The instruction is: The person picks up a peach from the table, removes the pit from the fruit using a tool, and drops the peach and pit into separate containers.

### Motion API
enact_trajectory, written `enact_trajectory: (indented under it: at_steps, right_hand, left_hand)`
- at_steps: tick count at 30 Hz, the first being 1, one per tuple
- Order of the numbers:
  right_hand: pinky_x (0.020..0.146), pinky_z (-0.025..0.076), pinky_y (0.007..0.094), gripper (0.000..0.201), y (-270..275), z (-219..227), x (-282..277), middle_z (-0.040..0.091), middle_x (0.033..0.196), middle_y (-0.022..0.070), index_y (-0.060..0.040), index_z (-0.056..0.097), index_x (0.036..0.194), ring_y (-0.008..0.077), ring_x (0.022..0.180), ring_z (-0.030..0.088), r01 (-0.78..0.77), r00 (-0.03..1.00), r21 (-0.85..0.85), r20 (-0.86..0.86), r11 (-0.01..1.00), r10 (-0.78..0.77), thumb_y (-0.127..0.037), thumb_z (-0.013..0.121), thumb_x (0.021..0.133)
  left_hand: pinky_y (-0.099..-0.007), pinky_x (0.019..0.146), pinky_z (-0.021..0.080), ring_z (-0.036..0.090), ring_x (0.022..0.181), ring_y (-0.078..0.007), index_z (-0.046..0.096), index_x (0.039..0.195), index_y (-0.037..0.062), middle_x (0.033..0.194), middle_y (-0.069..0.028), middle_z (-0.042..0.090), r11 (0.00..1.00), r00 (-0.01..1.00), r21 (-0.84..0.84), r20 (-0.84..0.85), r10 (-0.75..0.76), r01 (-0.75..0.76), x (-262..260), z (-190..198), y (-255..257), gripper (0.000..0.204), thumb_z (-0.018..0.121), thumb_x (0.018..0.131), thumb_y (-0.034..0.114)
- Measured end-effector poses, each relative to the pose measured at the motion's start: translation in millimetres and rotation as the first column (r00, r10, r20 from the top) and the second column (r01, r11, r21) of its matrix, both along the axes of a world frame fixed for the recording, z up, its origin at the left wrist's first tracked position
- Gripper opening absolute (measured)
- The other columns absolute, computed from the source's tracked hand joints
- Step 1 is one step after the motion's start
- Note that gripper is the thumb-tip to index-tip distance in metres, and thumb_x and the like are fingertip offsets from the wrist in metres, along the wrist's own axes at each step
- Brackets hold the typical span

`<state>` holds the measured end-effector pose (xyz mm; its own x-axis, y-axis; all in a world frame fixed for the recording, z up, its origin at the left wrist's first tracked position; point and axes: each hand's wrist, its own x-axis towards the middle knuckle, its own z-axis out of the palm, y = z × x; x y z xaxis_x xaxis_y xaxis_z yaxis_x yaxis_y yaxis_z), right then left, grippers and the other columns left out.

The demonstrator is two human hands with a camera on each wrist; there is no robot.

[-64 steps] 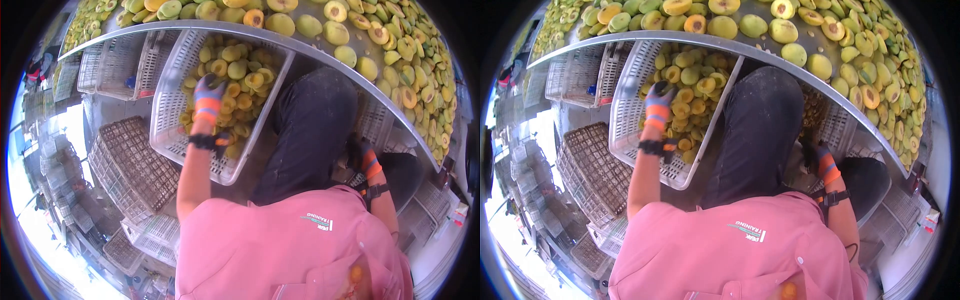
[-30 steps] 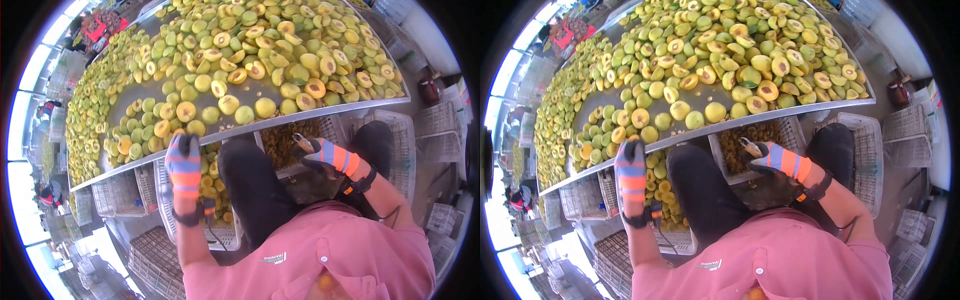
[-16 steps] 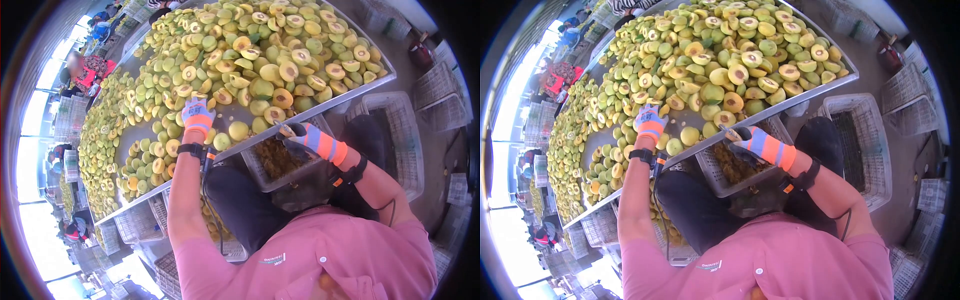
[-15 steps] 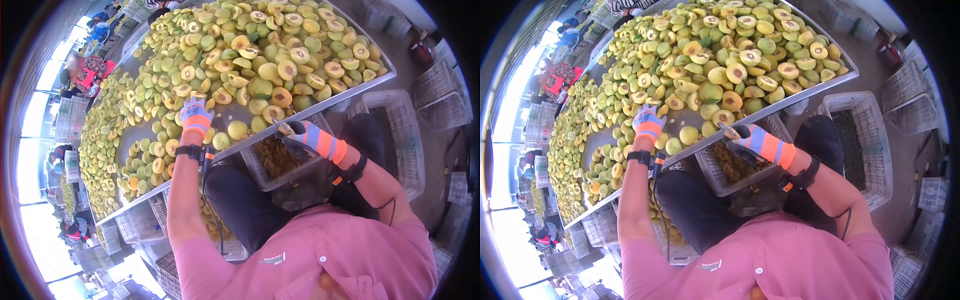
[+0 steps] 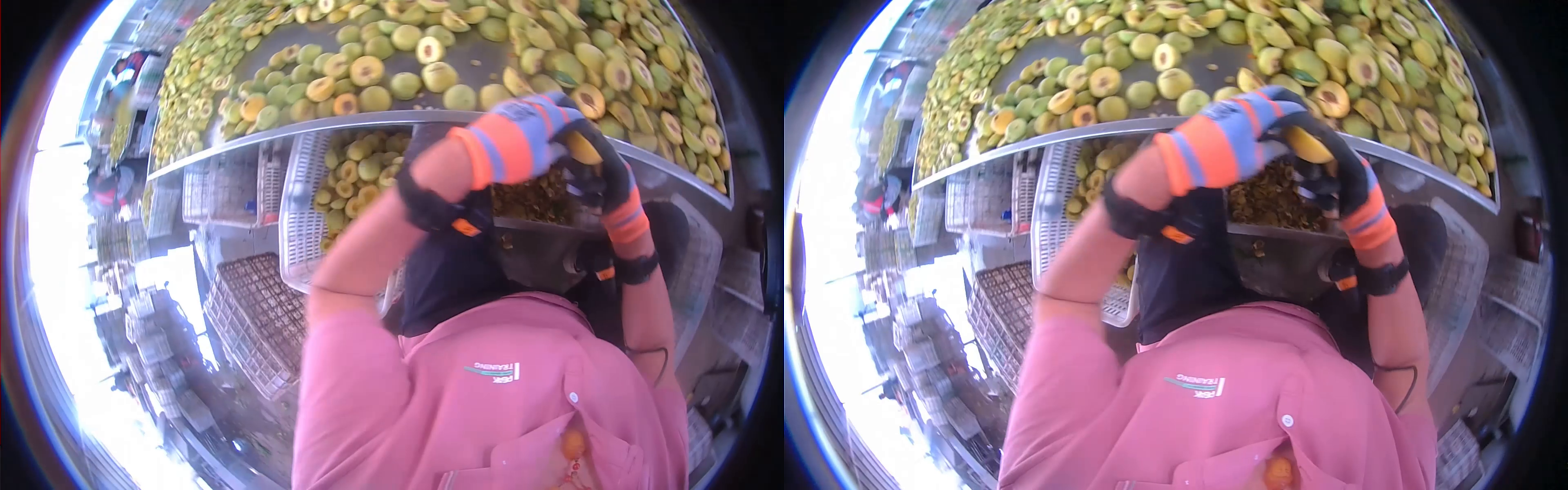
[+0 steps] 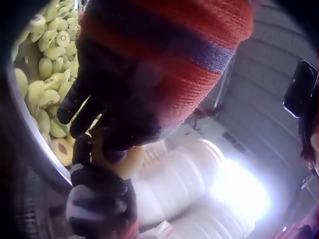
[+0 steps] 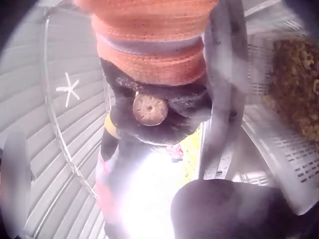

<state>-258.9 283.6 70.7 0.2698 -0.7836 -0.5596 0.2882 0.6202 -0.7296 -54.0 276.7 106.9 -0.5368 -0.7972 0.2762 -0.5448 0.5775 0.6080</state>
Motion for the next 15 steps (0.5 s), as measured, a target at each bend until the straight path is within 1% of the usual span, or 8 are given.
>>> enact_trajectory:
  at_steps: [2, 4, 6, 7, 10, 11, 14, 15]
  right_hand:
    - [0.043, 0.04, 0.0212, 0.044, -15.4, -36.6, -44.9, 0.063, 0.08, 0.0061, -0.0041, 0.06, 0.113, 0.0119, 0.053, 0.055, -0.278, 0.877, -0.062, 0.39, 0.958, 0.28, -0.045, 0.049, 0.098]
    - [0.047, 0.042, 0.0214, 0.044, -10.3, -48.3, -57.5, 0.064, 0.082, 0.0047, -0.0039, 0.059, 0.117, 0.0113, 0.058, 0.057, -0.161, 0.92, -0.135, 0.339, 0.978, 0.198, -0.042, 0.049, 0.098]
    - [0.052, 0.045, 0.0221, 0.044, 1.4, -59.0, -44.7, 0.064, 0.088, 0.004, -0.0037, 0.057, 0.122, 0.0113, 0.066, 0.059, 0.043, 0.978, -0.197, 0.208, 0.979, -0.001, -0.04, 0.05, 0.098]
    - [0.056, 0.048, 0.0228, 0.044, 10.8, -63.3, -25.1, 0.065, 0.093, 0.004, -0.0036, 0.055, 0.126, 0.0117, 0.071, 0.061, 0.184, 0.981, -0.244, 0.103, 0.952, -0.163, -0.038, 0.05, 0.098]
    - [0.085, 0.051, 0.032, 0.047, 11.7, -96.1, -47.0, 0.062, 0.118, 0.01, -0.0038, 0.049, 0.134, 0.0217, 0.104, 0.062, -0.374, 0.841, -0.672, -0.536, 0.639, -0.07, -0.024, 0.056, 0.092]
    - [0.088, 0.05, 0.0361, 0.05, 10.7, -107.4, -38.3, 0.063, 0.118, 0.0138, -0.0033, 0.052, 0.131, 0.0281, 0.107, 0.061, -0.163, 0.943, -0.63, -0.326, 0.759, -0.068, -0.021, 0.063, 0.085]
    - [0.094, 0.046, 0.041, 0.054, 5.8, -103.9, -41.8, 0.064, 0.117, 0.0169, -0.0032, 0.054, 0.127, 0.0356, 0.11, 0.06, -0.345, 0.86, -0.699, -0.503, 0.627, -0.087, -0.017, 0.07, 0.077]
    - [0.095, 0.046, 0.0409, 0.055, 0.0, -111.4, -48.4, 0.064, 0.117, 0.0165, -0.003, 0.054, 0.128, 0.0355, 0.111, 0.06, -0.226, 0.94, -0.644, -0.34, 0.731, -0.01, -0.017, 0.07, 0.077]
  left_hand:
    - [-0.0353, 0.086, 0.05, 0.062, 0.098, -0.0278, 0.056, 0.124, 0.0058, 0.108, -0.0142, 0.061, 0.99, 0.939, 0.089, -0.317, 0.133, -0.11, -21.9, -26.5, 6.4, 0.045, 0.067, 0.079, 0.007]
    - [-0.0288, 0.079, 0.05, 0.06, 0.092, -0.0141, 0.053, 0.124, 0.0029, 0.102, -0.0072, 0.061, 0.869, 0.575, 0.494, -0.721, 0.388, 0.032, -51.4, -31.5, 22.3, 0.038, 0.059, 0.086, 0.003]
    - [-0.0273, 0.078, 0.049, 0.059, 0.09, -0.0134, 0.054, 0.12, 0.0009, 0.1, -0.0067, 0.061, 0.832, 0.172, 0.52, -0.853, 0.492, 0.196, -89.8, -74.9, 19.1, 0.032, 0.06, 0.089, 0.006]
    - [-0.0276, 0.077, 0.049, 0.058, 0.088, -0.0135, 0.054, 0.118, 0.0001, 0.1, -0.0074, 0.061, 0.86, 0.251, 0.51, -0.832, 0.495, -0.008, -104.7, -87.4, 14.3, 0.029, 0.06, 0.09, 0.007]
    - [-0.0325, 0.076, 0.049, 0.058, 0.084, -0.0171, 0.057, 0.109, -0.001, 0.093, -0.0103, 0.063, 0.783, 0.355, 0.529, -0.699, 0.62, -0.327, -113.1, -85.7, 12.6, 0.023, 0.057, 0.095, 0.017]
    - [-0.0336, 0.075, 0.048, 0.058, 0.083, -0.0182, 0.058, 0.108, -0.001, 0.091, -0.0111, 0.064, 0.74, 0.308, 0.615, -0.673, 0.673, -0.272, -111.0, -78.4, 10.8, 0.024, 0.057, 0.095, 0.019]
    - [-0.0366, 0.069, 0.047, 0.056, 0.073, -0.0195, 0.06, 0.101, -0.0011, 0.08, -0.0109, 0.064, 0.696, 0.3, 0.639, -0.628, 0.718, -0.328, -112.1, -81.5, -0.9, 0.027, 0.056, 0.096, 0.026]
    - [-0.0364, 0.067, 0.047, 0.055, 0.071, -0.0188, 0.06, 0.099, -0.0011, 0.077, -0.0103, 0.063, 0.691, 0.32, 0.623, -0.614, 0.722, -0.365, -113.6, -87.4, -4.6, 0.027, 0.056, 0.096, 0.026]
